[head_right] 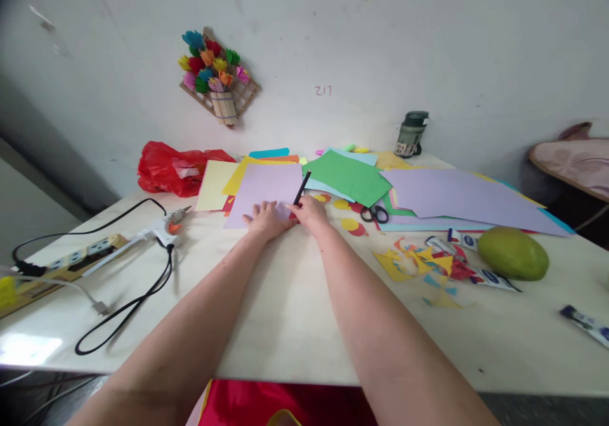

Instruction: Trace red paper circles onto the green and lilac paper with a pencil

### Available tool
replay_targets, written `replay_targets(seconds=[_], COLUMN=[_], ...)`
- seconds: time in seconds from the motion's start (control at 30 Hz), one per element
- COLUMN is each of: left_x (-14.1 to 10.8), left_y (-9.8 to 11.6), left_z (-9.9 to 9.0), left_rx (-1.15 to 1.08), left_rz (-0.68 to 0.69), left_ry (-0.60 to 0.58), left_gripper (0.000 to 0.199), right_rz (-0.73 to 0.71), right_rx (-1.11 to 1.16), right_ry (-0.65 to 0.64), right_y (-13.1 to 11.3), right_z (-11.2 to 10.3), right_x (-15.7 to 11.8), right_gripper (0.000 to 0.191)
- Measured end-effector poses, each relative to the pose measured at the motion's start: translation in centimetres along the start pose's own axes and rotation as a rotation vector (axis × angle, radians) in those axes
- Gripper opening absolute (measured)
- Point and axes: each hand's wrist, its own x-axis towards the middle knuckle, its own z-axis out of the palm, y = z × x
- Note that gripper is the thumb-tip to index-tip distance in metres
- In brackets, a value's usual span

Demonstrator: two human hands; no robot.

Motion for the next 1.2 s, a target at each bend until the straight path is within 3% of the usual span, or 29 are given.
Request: replay_targets(seconds=[0.6,1.0,1.2], left_x=[0.1,0.0,0.1], left_y=[-0.2,-0.2,-0.3], left_z=[0.2,0.0,0.2], left_rx=[0.032,0.033,0.036], left_rz=[0.014,0.018,0.020], left_ry=[-0.006,-0.018,-0.022], left_gripper=[0.093,0.095,0.096], right_rz=[-0.055,-0.001,-0.001], right_rx=[0.081,0.080,0.058], right_ry=[0.112,0.109,0.170], right_y=[1.5,1.2,-0.1], right_z=[1.4,0.8,-0.4], right_x=[0.9,0.7,-0.1], right_gripper=[0.023,0.021,0.033])
